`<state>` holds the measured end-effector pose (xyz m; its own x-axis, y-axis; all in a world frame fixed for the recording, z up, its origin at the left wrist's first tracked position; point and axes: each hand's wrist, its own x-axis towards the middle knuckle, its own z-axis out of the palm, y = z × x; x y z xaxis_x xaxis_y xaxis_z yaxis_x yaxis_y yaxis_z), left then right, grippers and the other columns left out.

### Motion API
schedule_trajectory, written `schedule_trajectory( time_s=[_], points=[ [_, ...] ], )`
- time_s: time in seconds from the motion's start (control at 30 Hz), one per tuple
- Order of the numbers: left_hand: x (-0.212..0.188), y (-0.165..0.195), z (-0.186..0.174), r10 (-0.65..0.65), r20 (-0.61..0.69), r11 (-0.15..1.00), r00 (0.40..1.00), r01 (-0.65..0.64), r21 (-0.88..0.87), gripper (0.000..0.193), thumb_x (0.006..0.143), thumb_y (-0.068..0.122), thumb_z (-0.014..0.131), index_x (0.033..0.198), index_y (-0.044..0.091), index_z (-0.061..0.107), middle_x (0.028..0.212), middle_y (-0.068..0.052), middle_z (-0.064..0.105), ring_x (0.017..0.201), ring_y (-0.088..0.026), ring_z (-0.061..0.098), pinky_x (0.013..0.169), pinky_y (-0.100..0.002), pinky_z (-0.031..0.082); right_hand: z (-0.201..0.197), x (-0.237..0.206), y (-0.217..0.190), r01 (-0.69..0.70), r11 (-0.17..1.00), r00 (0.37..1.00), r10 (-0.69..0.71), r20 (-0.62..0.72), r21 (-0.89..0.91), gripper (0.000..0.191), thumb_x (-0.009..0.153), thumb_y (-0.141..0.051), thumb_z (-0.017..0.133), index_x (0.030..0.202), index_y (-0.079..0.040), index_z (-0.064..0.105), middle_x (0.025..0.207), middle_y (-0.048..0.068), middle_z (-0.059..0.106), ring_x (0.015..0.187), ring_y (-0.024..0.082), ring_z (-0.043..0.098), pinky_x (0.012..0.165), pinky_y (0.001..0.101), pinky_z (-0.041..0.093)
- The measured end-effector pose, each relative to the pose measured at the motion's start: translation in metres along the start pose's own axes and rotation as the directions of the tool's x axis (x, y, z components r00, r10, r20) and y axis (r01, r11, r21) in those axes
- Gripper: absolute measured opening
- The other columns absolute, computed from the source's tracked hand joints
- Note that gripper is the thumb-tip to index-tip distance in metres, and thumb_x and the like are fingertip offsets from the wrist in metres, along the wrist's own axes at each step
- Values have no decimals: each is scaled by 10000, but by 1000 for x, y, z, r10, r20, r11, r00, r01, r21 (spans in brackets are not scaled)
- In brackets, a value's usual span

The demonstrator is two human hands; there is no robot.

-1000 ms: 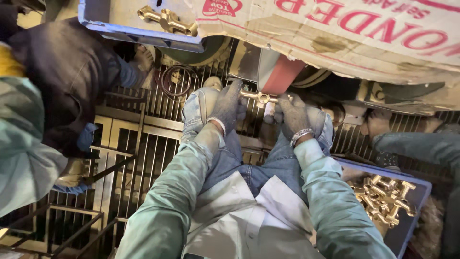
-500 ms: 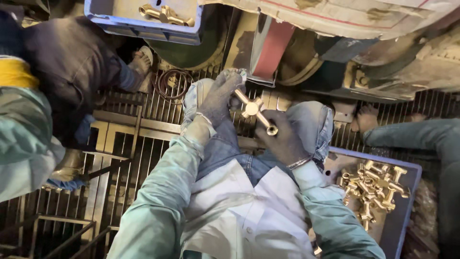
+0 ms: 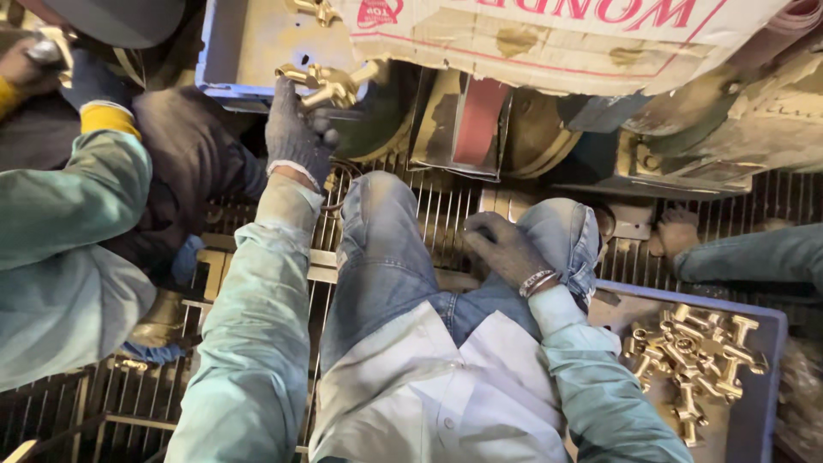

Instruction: The person sits on the floor and repeatedly presses small brass-colored metal parts against a moving belt sander to smooth their surfaces. They handle the parts one at a time, rotating them to contact different sides, and place the finished pieces into a blue bin.

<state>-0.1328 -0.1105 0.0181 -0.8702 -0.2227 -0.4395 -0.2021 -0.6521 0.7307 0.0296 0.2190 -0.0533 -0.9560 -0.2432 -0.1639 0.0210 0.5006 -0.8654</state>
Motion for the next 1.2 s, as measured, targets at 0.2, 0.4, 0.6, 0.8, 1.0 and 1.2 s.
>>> schedule_trajectory(
  time_s=[0.2, 0.4, 0.6, 0.8, 1.0, 1.2],
  points=[
    [-4, -35, 2, -152, 59, 979, 987, 142, 149, 371, 967, 514, 614, 887, 152, 584, 625, 2, 538, 466, -140, 464, 407, -318, 351, -6, 2, -15, -129, 983, 992, 128, 12, 129, 274, 943, -258, 662, 1153, -81, 661, 1028, 71, 710, 940, 193, 699, 864, 318, 558],
    [-69, -129, 9, -501, 162, 796, 850, 379, 473, 397, 959, 483, 600, 915, 88, 619, 627, -25, 580, 477, -152, 512, 422, -300, 387, -22, -27, -10, 113, 979, 923, -40, -383, 169, 281, 980, -108, 653, 1251, -50, 611, 1072, 47, 690, 986, 167, 689, 914, 298, 560],
    [-84, -153, 4, -380, 300, 779, 875, 128, 614, 267, 1008, 371, 594, 1020, 107, 633, 716, -29, 622, 560, -134, 557, 491, -284, 425, -94, -121, 90, -136, 987, 652, 26, -758, -83, 508, 985, -11, 684, 1458, 30, 504, 1365, 181, 612, 1242, 280, 628, 1106, 393, 506],
    [-71, -152, 12, -417, 267, 849, 869, 268, 455, 316, 1016, 385, 582, 1005, 70, 604, 740, -46, 621, 560, -174, 590, 495, -328, 495, -83, -246, 143, -821, 571, 250, 346, -904, -8, 756, 985, -294, 783, 1579, 19, 436, 1474, 278, 553, 1294, 453, 576, 1097, 514, 468],
    [-73, -160, 19, -435, 258, 810, 863, 250, 530, 357, 1012, 408, 571, 1056, 58, 623, 787, -49, 662, 584, -164, 603, 508, -335, 511, -11, -244, 141, -832, 554, 312, 464, -829, -3, 777, 843, -398, 768, 1493, -68, 496, 1391, 287, 538, 1235, 484, 554, 1013, 555, 476],
    [-81, -156, 25, -454, 169, 718, 875, 248, 650, 403, 1015, 429, 569, 1054, 33, 633, 768, -64, 659, 577, -170, 609, 519, -325, 522, -35, -232, 148, -892, 431, 186, 628, -756, 139, 397, 792, -302, 789, 1127, -103, 714, 1097, 241, 672, 1014, 423, 655, 917, 512, 535]
  ],
)
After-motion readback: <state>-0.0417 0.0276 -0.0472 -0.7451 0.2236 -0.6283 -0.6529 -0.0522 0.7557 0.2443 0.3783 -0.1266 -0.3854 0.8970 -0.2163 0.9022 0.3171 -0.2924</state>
